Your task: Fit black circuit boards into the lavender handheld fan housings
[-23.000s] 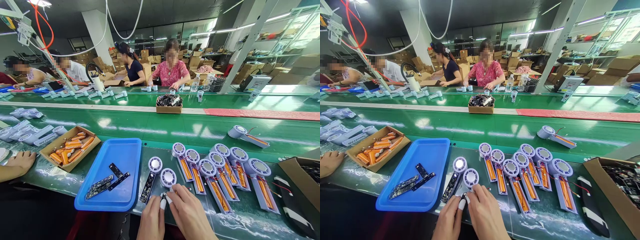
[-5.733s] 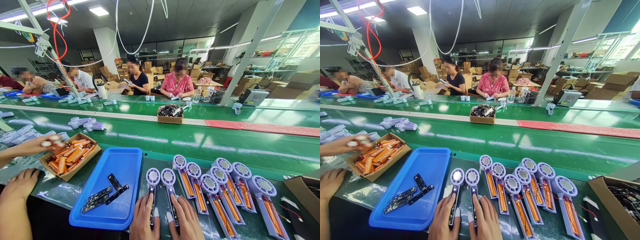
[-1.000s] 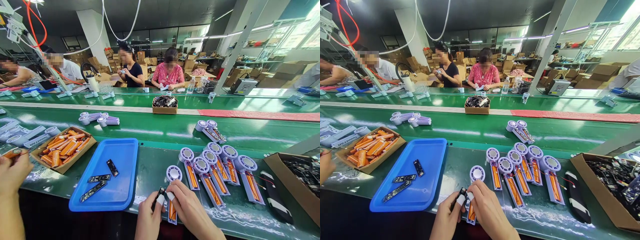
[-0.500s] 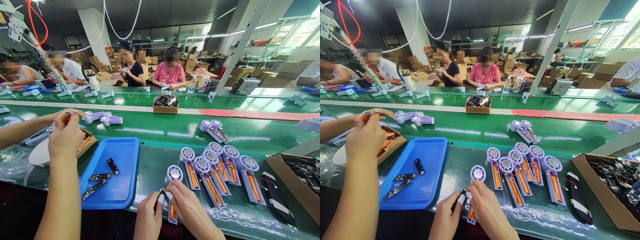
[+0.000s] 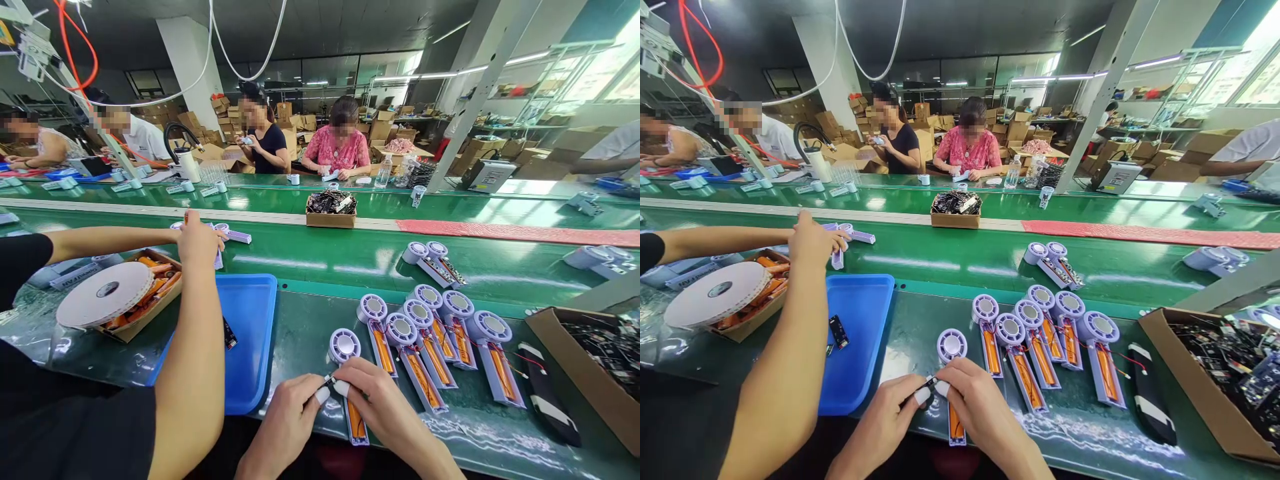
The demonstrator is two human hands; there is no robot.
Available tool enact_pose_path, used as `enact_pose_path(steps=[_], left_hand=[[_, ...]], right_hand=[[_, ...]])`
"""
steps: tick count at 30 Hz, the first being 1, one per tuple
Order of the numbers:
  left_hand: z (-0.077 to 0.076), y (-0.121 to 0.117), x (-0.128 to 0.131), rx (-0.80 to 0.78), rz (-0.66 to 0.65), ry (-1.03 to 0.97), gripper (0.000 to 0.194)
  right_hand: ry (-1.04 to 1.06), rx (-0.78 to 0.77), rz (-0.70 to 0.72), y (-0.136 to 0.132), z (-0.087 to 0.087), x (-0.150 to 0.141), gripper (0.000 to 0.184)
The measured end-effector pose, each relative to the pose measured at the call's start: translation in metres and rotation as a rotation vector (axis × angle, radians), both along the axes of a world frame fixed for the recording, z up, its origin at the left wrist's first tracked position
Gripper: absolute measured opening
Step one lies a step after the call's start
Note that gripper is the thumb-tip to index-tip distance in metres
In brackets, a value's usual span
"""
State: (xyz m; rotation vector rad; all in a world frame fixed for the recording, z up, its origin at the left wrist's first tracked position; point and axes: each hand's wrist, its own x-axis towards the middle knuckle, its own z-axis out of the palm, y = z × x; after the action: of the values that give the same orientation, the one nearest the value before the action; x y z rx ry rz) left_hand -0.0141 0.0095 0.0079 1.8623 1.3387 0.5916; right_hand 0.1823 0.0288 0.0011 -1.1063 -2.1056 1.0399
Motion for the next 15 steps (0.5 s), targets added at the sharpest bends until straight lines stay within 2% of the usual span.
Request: enact_pose_path(steps=[4, 8, 10, 12, 15], left_hand=[[-0.001, -0.001, -0.002, 0.02, -0.009, 0.021, 0.025], [-0.001, -0.002, -0.001, 0.025, 0.005, 0.017, 0.025], [-0.005, -0.006, 0.0, 0.018, 0.044, 0.001, 0.026], [-0.011, -0.011, 0.001, 0.013, 0.108, 0.0, 0.028], [-0.02, -0.02, 0.003, 0.014, 0.175, 0.039, 0.036]], right_hand=[[-0.046, 0.049, -0.056, -0.002, -0.005, -0.005, 0.024], [-0.047, 0.036, -0.066, -0.004, -0.002, -0.006, 0.025], [-0.028, -0.016, -0.076, -0.005, 0.001, 0.001, 0.024], [-0.012, -0.045, -0.147, -0.007, 0.002, 0.013, 0.031], [-0.024, -0.003, -0.245, -0.013, 0.003, 0.031, 0.033]])
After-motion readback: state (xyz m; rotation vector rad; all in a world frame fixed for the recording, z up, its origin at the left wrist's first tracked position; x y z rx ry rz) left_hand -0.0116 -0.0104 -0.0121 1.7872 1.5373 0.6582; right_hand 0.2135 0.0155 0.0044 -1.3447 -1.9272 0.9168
